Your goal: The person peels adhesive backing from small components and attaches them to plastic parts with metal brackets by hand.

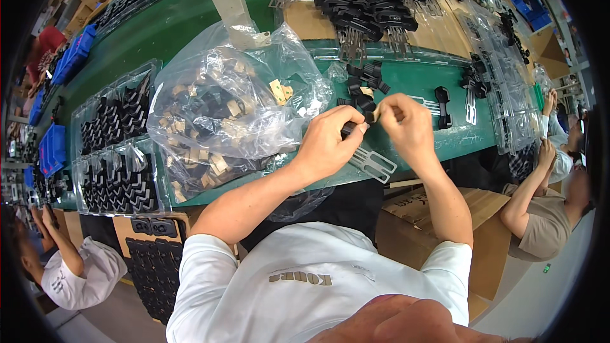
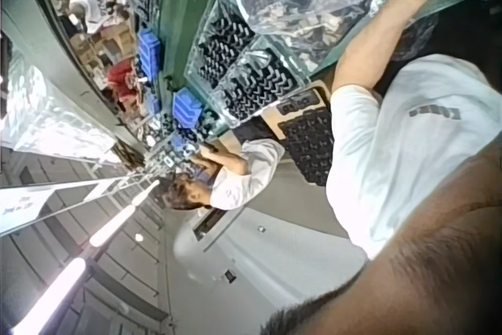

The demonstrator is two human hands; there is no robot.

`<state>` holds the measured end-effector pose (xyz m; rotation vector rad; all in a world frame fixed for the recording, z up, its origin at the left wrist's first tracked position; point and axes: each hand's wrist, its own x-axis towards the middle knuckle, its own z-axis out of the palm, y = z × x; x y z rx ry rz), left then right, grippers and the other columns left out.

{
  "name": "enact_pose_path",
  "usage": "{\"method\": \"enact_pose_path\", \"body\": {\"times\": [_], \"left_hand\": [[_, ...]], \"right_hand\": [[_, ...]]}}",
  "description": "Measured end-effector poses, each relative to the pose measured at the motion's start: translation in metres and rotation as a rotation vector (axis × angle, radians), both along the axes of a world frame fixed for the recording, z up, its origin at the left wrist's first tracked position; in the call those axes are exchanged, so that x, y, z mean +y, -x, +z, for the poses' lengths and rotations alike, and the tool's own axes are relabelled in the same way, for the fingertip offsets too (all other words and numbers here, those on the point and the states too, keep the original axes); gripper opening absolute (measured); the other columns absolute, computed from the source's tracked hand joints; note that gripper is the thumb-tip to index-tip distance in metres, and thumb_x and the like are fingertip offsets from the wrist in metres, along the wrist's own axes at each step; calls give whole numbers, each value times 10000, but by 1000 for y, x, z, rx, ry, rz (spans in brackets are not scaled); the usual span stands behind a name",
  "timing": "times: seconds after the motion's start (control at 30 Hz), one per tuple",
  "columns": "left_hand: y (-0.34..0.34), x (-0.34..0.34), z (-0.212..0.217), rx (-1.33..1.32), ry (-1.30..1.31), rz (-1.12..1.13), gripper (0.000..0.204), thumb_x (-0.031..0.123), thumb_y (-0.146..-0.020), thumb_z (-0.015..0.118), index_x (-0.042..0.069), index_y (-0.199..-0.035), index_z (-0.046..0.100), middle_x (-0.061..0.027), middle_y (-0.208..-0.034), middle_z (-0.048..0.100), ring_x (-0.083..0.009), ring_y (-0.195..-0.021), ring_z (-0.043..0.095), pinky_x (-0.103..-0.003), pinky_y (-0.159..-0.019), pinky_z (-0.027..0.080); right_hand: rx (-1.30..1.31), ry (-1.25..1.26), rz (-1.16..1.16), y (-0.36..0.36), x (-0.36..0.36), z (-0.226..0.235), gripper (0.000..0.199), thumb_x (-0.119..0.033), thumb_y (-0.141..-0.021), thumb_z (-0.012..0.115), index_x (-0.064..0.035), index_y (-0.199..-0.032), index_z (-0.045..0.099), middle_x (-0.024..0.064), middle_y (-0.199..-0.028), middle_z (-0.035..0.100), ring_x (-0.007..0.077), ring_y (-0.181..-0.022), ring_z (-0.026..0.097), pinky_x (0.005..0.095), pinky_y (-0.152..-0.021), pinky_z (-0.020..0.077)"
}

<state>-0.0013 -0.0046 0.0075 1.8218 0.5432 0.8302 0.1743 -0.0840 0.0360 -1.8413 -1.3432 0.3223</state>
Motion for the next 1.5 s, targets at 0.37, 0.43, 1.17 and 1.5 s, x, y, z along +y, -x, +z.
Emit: {"method": "enact_pose_path", "body": {"times": [0.37,0.43,1.17,1.5], "left_hand": [[0,-2,0,20,221,-67,78,82,-930,665,5,-930,673,-39,-704,651,-122,-552,539,-261,-528,423],[0,-1,-4,-10,213,-87,85,80,-934,661,-4,-936,674,-39,-692,649,-123,-537,551,-260,-514,428],[1,3,7,-63,563,-84,93,94,-993,647,7,-1019,667,-39,-798,660,-111,-653,616,-248,-617,514],[0,5,1,-139,608,-128,94,111,-998,647,21,-1021,661,-40,-825,652,-97,-708,591,-234,-638,488]], "right_hand": [[-24,-43,-17,-13,38,25,71,-73,-886,659,-7,-883,687,25,-630,610,132,-532,489,285,-521,420],[-15,1,92,12,53,36,71,-80,-886,667,-12,-889,687,25,-624,608,139,-528,490,293,-522,423],[83,110,264,1,61,68,258,-34,-864,657,33,-1102,732,105,-972,784,208,-737,679,318,-670,539],[43,272,392,-4,13,56,232,13,-874,669,22,-1098,729,84,-1038,756,165,-819,634,270,-709,500]]}}
